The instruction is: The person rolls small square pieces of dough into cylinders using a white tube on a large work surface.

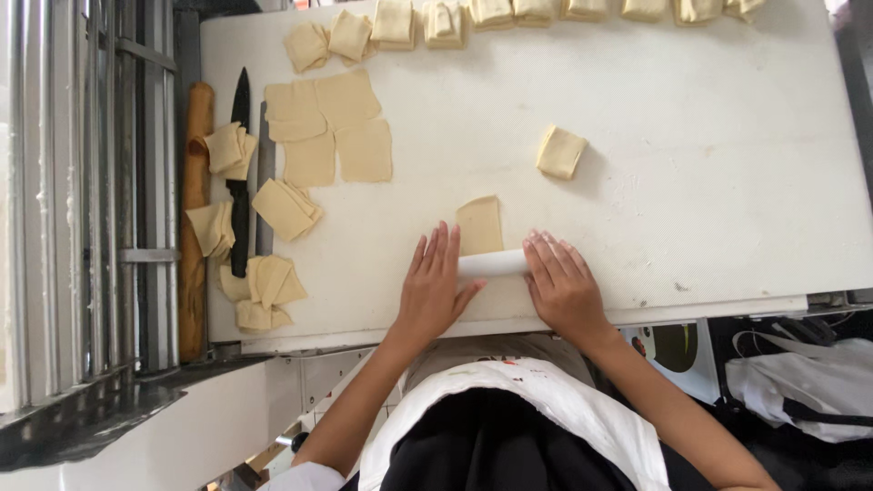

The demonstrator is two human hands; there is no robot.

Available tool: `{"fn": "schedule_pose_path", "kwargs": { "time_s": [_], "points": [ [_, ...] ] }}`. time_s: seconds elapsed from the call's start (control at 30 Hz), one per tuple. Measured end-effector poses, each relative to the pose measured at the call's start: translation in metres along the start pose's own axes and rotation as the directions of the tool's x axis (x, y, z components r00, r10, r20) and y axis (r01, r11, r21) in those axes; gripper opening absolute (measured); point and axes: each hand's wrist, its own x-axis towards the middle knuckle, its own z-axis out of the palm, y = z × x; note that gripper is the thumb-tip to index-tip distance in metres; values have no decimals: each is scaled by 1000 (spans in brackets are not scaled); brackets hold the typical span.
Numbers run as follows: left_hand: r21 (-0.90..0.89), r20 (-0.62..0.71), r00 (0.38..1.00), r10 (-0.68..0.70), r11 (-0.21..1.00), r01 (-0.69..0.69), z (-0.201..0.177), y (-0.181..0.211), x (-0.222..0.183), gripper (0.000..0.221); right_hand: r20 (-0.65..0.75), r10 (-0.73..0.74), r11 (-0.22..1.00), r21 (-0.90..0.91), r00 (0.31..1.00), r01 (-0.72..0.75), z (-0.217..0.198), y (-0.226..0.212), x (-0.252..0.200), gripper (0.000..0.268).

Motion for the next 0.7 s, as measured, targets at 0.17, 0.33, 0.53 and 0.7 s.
{"fn": "schedule_pose_path", "kwargs": {
  "time_s": [0.17, 0.33, 0.53, 0.7],
  "points": [
    [-50, 11, 999, 30, 998, -30, 6, -30, 68, 46, 12, -36, 992, 124, 999, 34, 4, 6, 0, 40],
    [-154, 262, 965, 2, 987, 39, 5, -26, 122, 12, -23, -91, 987, 132, 996, 93, -2, -2, -4, 34],
    [-498, 86, 976, 202, 857, -134, -53, 35, 104, 25, -32, -175, 959, 223, 984, 178, -14, 0, -12, 37],
    [-573, -6, 993, -120, 814, 95, -68, 53, 75, 24, -64, -132, 944, 297, 989, 145, -15, 16, -12, 31]
  ]
}}
